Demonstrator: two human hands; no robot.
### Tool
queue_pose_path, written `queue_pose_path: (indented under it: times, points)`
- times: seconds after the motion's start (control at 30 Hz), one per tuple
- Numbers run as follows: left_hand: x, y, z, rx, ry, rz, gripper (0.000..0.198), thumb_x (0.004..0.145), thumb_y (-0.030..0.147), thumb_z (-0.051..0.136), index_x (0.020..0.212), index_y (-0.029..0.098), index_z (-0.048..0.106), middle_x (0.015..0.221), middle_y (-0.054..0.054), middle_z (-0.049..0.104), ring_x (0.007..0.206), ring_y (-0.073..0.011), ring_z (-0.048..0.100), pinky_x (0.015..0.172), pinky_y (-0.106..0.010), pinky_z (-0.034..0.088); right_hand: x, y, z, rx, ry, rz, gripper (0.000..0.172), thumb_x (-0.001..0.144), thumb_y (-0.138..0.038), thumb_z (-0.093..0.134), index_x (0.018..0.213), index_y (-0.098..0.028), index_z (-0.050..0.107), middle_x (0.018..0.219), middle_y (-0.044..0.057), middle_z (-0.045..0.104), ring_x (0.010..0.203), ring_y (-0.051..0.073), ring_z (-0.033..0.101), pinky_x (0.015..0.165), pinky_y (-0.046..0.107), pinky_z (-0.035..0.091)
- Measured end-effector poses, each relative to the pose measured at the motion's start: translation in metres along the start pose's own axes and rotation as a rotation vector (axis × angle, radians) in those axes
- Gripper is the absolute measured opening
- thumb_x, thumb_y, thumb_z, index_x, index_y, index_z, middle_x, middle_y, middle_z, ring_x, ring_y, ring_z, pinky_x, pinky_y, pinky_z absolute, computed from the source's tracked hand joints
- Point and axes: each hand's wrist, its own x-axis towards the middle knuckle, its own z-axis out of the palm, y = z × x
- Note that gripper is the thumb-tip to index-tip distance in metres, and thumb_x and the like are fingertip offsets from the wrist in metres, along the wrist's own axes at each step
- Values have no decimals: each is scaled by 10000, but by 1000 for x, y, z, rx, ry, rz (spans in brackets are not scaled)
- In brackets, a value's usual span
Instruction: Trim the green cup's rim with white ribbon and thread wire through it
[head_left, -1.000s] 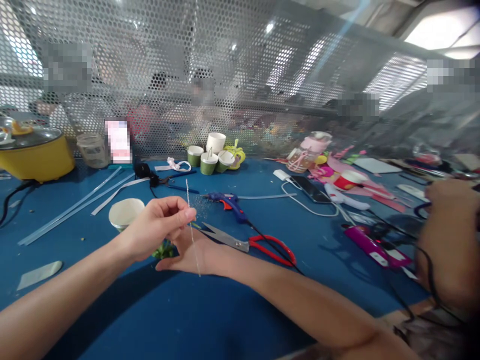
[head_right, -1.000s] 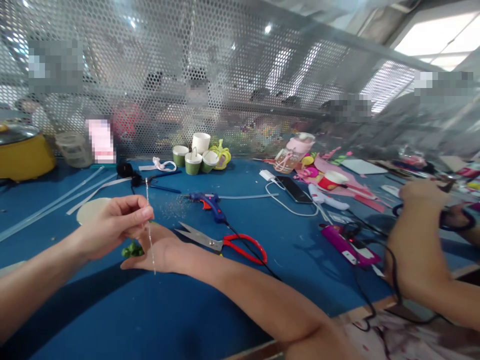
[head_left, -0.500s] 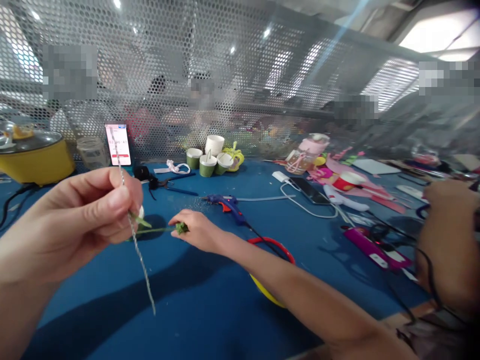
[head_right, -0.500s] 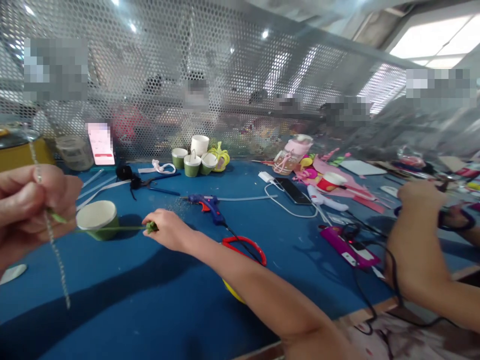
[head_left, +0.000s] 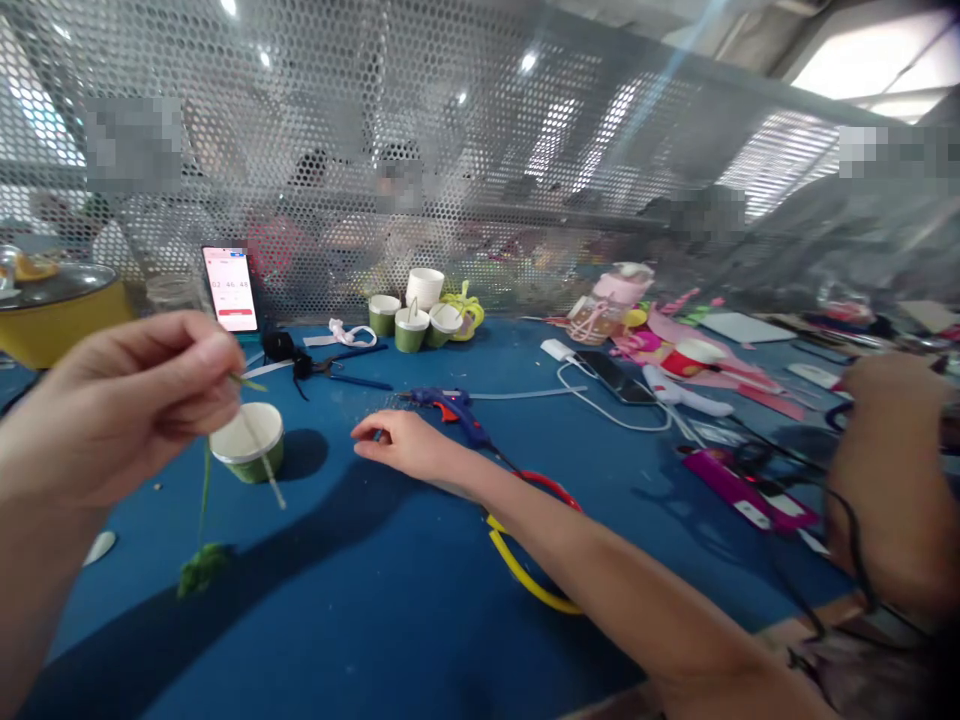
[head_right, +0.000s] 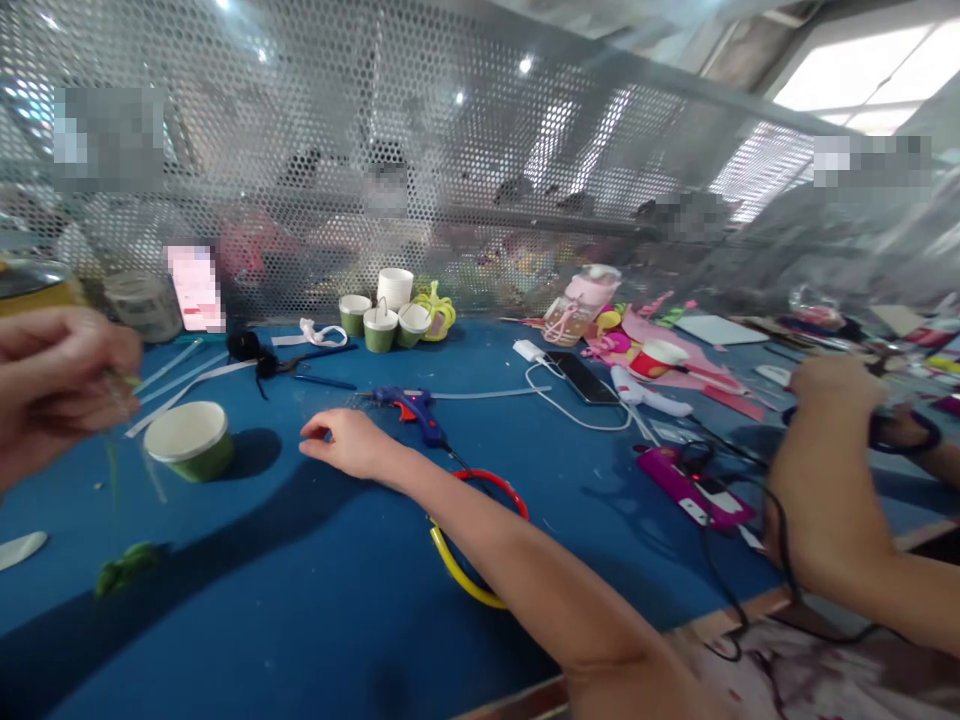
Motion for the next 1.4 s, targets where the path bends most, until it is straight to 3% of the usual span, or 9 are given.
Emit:
queue_pose_path:
  times: [0.13, 0.2, 0.3, 0.5, 0.63, 0.7, 0.83, 1.0, 1.4]
  points:
    - [5, -27, 33, 3, -205, -182, 289, 650, 363, 674, 587, 143, 497, 449, 68, 351, 387, -13, 272, 366, -150, 185, -1, -4, -7, -68, 54, 33, 151, 761, -231, 559, 851, -150, 648, 872, 52, 665, 771, 143, 589, 686, 227, 420]
    - [4, -44, 47, 21, -249, -258, 295, 684, 392, 632, 611, 144, 490, 445, 73, 375, 376, -9, 255, 372, -158, 177, -5, 4, -18, -162, 157, 162, 128, 764, -264, 546, 803, -188, 641, 820, 17, 663, 726, 127, 587, 657, 216, 419]
    - [2, -69, 58, 34, -306, -350, 311, 722, 419, 574, 637, 150, 443, 554, 27, 545, 373, -5, 272, 381, -172, 179, -16, 29, -37, -267, 283, 346, 150, 772, -274, 518, 773, -161, 617, 810, 83, 638, 754, 190, 575, 662, 289, 413]
    - [-1, -97, 65, 3, -303, -417, 274, 737, 398, 551, 686, 153, 441, 543, 57, 511, 355, 0, 256, 381, -181, 151, -32, 73, -44, -281, 275, 562, 180, 642, -210, 636, 504, -182, 523, 624, 91, 578, 736, 265, 572, 631, 341, 411]
    - [-2, -101, 67, -20, -276, -426, 268, 719, 389, 571, 697, 150, 451, 564, 58, 505, 358, 4, 251, 385, -184, 140, -31, 80, -38, -186, 319, 613, 92, 635, -124, 594, 578, -169, 537, 618, 78, 582, 687, 242, 582, 606, 329, 416]
    - [-2, -102, 67, -13, -273, -423, 261, 714, 381, 577, 700, 148, 461, 563, 57, 504, 361, 4, 254, 387, -185, 144, -32, 78, -37, -100, 348, 626, 62, 659, -108, 554, 703, -151, 553, 603, 58, 586, 622, 207, 584, 567, 306, 423]
    - [-2, -104, 65, -12, -267, -417, 261, 699, 377, 592, 698, 146, 472, 555, 55, 502, 368, 2, 255, 391, -186, 144, -42, 65, -40, 100, 389, 575, 209, 729, -132, 481, 936, -140, 505, 678, 23, 595, 550, 119, 560, 525, 240, 431]
    - [-1, -106, 63, -9, -215, -414, 284, 663, 383, 624, 671, 143, 472, 555, 54, 494, 376, 0, 254, 390, -184, 148, -56, 35, -48, 523, 339, 385, 112, 724, -275, 537, 743, -168, 508, 582, -44, 462, 531, 87, 455, 516, 218, 376]
    - [2, -109, 62, -28, -182, -407, 302, 642, 388, 637, 645, 139, 467, 545, 55, 478, 375, -2, 274, 388, -185, 161, -59, 20, -47, 891, 293, 411, 136, 659, -232, 576, 764, -152, 546, 616, -7, 572, 539, 91, 508, 528, 222, 394]
